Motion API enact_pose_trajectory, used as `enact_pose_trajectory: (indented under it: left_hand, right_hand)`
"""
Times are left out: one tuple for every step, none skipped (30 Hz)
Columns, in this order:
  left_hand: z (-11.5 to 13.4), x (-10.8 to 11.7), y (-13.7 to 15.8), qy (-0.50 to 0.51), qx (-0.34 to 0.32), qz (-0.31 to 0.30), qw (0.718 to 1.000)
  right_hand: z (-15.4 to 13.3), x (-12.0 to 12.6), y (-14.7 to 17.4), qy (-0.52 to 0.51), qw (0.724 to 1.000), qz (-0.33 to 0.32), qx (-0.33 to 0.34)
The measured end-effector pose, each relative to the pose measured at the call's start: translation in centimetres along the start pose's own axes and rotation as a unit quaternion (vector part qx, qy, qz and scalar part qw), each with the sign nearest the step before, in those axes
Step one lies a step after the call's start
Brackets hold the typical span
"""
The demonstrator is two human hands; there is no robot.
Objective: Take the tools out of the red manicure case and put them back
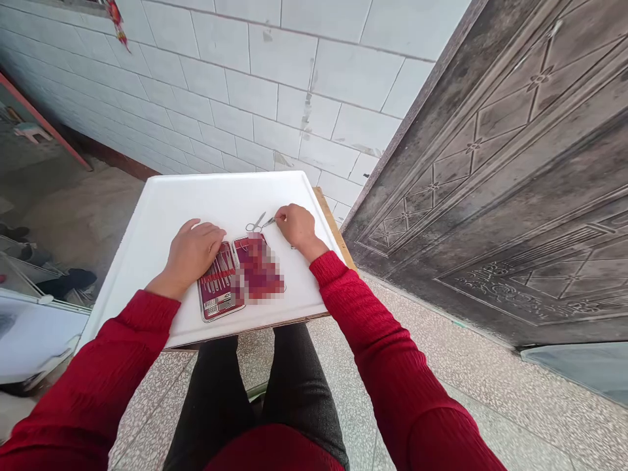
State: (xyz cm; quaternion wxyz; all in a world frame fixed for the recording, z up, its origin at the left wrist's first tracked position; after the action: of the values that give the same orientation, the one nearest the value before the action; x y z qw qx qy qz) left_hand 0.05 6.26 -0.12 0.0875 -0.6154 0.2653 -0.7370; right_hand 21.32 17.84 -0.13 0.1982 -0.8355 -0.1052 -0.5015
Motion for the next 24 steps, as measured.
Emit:
enact_pose_trajectory:
  left_hand:
    - [-0.1,-0.1,0.1,-0.002,0.000,-0.003,1.000]
    - [-0.1,-0.3,0.1,-0.005,0.000,-0.005,1.000]
    - [-0.2,-0.4,0.1,-0.007,0.001,-0.006,1.000]
    - [-0.3,-0.5,0.2,-0.008,0.003,-0.006,1.000]
    - [-0.3,-0.6,0.2,-0.008,0.004,-0.005,1.000]
    - [-0.4,-0.6,0.2,-0.006,0.005,-0.003,1.000]
    - [-0.4,-0.7,0.2,-0.005,0.006,0.000,1.000]
    - [-0.4,-0.7,0.3,-0.003,0.005,0.003,1.000]
    - [-0.4,-0.7,0.3,-0.001,0.005,0.005,1.000]
    - [-0.4,-0.7,0.3,0.002,0.004,0.007,1.000]
    - [-0.5,-0.8,0.3,0.005,0.005,0.007,1.000]
    - [-0.5,-0.8,0.3,0.009,0.005,0.006,1.000]
    - [-0.5,-0.9,0.3,0.012,0.007,0.005,1.000]
    - [-0.5,-0.9,0.3,0.014,0.008,0.002,1.000]
    - [-0.6,-1.0,0.3,0.014,0.008,0.000,1.000]
    - [-0.6,-1.0,0.3,0.011,0.009,-0.002,1.000]
    - [-0.5,-1.1,0.3,0.007,0.009,-0.004,1.000]
    - [-0.5,-1.1,0.3,0.002,0.009,-0.005,1.000]
    - [-0.5,-1.1,0.3,-0.003,0.009,-0.007,1.000]
    - [-0.5,-1.2,0.3,-0.007,0.010,-0.009,1.000]
    - [-0.5,-1.2,0.3,-0.009,0.012,-0.011,1.000]
    - [-0.5,-1.2,0.3,-0.009,0.015,-0.013,1.000]
    - [-0.5,-1.2,0.3,-0.009,0.017,-0.014,1.000]
    - [-0.5,-1.1,0.3,-0.008,0.019,-0.014,1.000]
  right_hand:
    - [-0.3,0.2,-0.1,0.021,1.000,-0.009,0.012]
    - [-0.6,0.3,-0.1,0.039,0.999,-0.021,0.025]
    - [-1.0,0.3,-0.2,0.055,0.997,-0.033,0.037]
    - [-1.3,0.4,-0.3,0.071,0.995,-0.044,0.048]
    - [-1.6,0.4,-0.5,0.085,0.993,-0.053,0.056]
    - [-1.8,0.4,-0.6,0.100,0.991,-0.058,0.063]
    - [-1.9,0.4,-0.8,0.115,0.989,-0.060,0.067]
    - [-2.0,0.5,-1.0,0.129,0.987,-0.061,0.071]
    - [-2.0,0.5,-1.2,0.141,0.985,-0.063,0.077]
    - [-2.1,0.4,-1.4,0.151,0.982,-0.067,0.086]
    - [-2.2,0.3,-1.5,0.159,0.979,-0.076,0.100]
    - [-2.4,0.2,-1.6,0.164,0.975,-0.088,0.117]
    - [-2.6,0.0,-1.6,0.170,0.970,-0.103,0.137]
    - [-2.8,-0.1,-1.6,0.176,0.965,-0.117,0.156]
    - [-3.0,-0.2,-1.5,0.186,0.958,-0.130,0.173]
    - [-3.2,-0.2,-1.5,0.198,0.952,-0.139,0.188]
    - [-3.5,-0.2,-1.4,0.211,0.945,-0.147,0.204]
    - [-3.7,-0.3,-1.4,0.225,0.937,-0.153,0.219]
    - [-4.0,-0.3,-1.4,0.239,0.928,-0.159,0.237]
    - [-4.4,-0.5,-1.4,0.252,0.918,-0.167,0.255]
    - [-4.6,-0.6,-1.3,0.265,0.908,-0.176,0.272]
    - [-4.9,-0.8,-1.3,0.278,0.898,-0.187,0.287]
    - [-5.1,-1.0,-1.3,0.289,0.887,-0.196,0.301]
    - [-5.2,-1.3,-1.2,0.301,0.876,-0.206,0.315]
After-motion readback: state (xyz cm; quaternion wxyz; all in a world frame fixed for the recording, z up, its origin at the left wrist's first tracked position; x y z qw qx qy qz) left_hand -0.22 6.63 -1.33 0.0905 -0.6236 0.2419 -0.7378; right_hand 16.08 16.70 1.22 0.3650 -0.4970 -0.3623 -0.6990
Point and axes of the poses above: each hand's wrist, its own y-axis away from the middle knuckle, its own x-axis out of the back of the hand, z = x × y, the point moved 7 cm from there along -y, towards the middle knuckle, and after that the axes turned 5 degrees about x, right-handed, at the moved point
